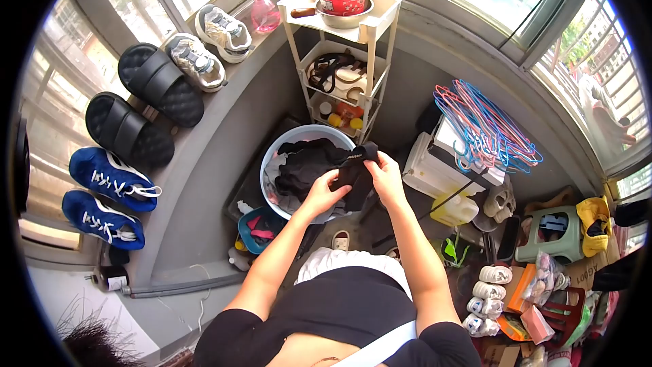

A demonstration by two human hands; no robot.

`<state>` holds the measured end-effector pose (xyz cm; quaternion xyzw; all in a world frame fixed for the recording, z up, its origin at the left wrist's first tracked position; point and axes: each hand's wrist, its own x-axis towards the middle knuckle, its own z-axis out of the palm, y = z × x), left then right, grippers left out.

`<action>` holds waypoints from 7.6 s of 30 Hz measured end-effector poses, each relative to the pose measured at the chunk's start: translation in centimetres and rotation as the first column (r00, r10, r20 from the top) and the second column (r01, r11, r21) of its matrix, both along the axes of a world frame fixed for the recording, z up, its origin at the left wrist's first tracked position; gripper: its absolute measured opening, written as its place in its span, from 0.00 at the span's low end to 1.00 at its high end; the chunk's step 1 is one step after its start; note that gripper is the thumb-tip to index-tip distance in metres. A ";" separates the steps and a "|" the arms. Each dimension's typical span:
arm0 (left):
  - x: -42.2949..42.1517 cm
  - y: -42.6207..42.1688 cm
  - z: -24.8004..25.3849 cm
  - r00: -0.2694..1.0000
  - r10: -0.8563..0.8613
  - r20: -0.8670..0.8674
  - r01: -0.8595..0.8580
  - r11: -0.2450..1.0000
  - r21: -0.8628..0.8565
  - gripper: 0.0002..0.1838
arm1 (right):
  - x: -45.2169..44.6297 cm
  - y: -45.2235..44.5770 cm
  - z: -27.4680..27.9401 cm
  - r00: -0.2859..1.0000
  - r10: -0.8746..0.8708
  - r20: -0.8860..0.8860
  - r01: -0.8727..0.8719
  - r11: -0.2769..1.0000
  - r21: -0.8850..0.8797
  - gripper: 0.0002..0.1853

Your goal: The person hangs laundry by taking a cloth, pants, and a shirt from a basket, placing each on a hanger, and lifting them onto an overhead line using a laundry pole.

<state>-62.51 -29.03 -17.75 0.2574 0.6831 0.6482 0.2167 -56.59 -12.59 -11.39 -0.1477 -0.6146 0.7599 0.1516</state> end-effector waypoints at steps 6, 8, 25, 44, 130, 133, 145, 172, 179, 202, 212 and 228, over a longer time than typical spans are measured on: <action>1.4 0.6 -0.9 0.973 0.003 -0.233 -0.054 0.976 -0.212 0.13 | 2.4 2.2 0.7 0.987 -0.123 -0.105 0.084 0.946 -0.313 0.07; 1.8 0.4 -1.0 0.974 0.008 -0.225 -0.070 0.961 -0.268 0.13 | 3.5 3.0 1.4 0.971 -0.177 -0.160 0.114 0.933 -0.341 0.08; 5.9 5.3 10.0 0.998 -0.046 -0.049 0.052 0.990 0.133 0.25 | 12.0 6.2 3.7 0.944 -0.323 -0.074 0.331 0.928 0.171 0.10; 7.9 10.5 13.0 0.990 -0.057 0.129 0.028 0.976 0.216 0.08 | 12.1 10.4 6.2 0.997 -0.053 -0.063 0.061 0.989 0.137 0.12; 20.5 10.9 10.2 0.873 -0.482 0.082 0.477 0.876 0.068 0.11 | 35.9 6.3 9.3 0.615 -0.788 -0.034 0.686 0.513 0.516 0.12; 21.2 11.1 10.0 0.868 -0.496 -0.029 0.497 0.868 0.025 0.11 | 37.9 7.7 9.5 0.543 -0.820 -0.182 0.755 0.383 0.532 0.12; 24.2 12.1 10.7 0.730 -0.645 -0.227 0.599 0.763 -0.243 0.21 | 42.6 8.5 12.6 0.491 -0.850 -0.190 0.818 0.375 0.436 0.13; 24.9 12.1 13.0 0.871 -0.448 0.201 0.457 0.890 0.006 0.07 | 49.1 9.8 11.8 0.612 -0.783 -0.113 0.719 0.491 0.491 0.14; 25.4 12.7 13.1 0.527 -0.645 0.553 0.448 0.764 0.464 0.07 | 51.6 10.3 10.7 0.555 -0.830 -0.053 0.681 0.417 0.602 0.14; 30.1 14.1 13.8 0.937 -0.187 -0.294 0.210 0.976 0.050 0.07 | 56.1 3.7 14.8 0.841 -0.532 0.096 0.397 0.728 0.559 0.26; 31.1 12.2 16.9 0.753 -0.091 -0.652 0.137 0.990 0.020 0.08 | 52.7 3.5 14.5 0.899 -0.439 -0.008 0.379 0.768 0.516 0.27; 34.0 13.6 21.2 0.226 -0.272 -0.935 0.337 0.923 -0.186 0.08 | 47.6 7.7 12.1 0.857 -0.456 -0.238 0.512 0.706 0.490 0.23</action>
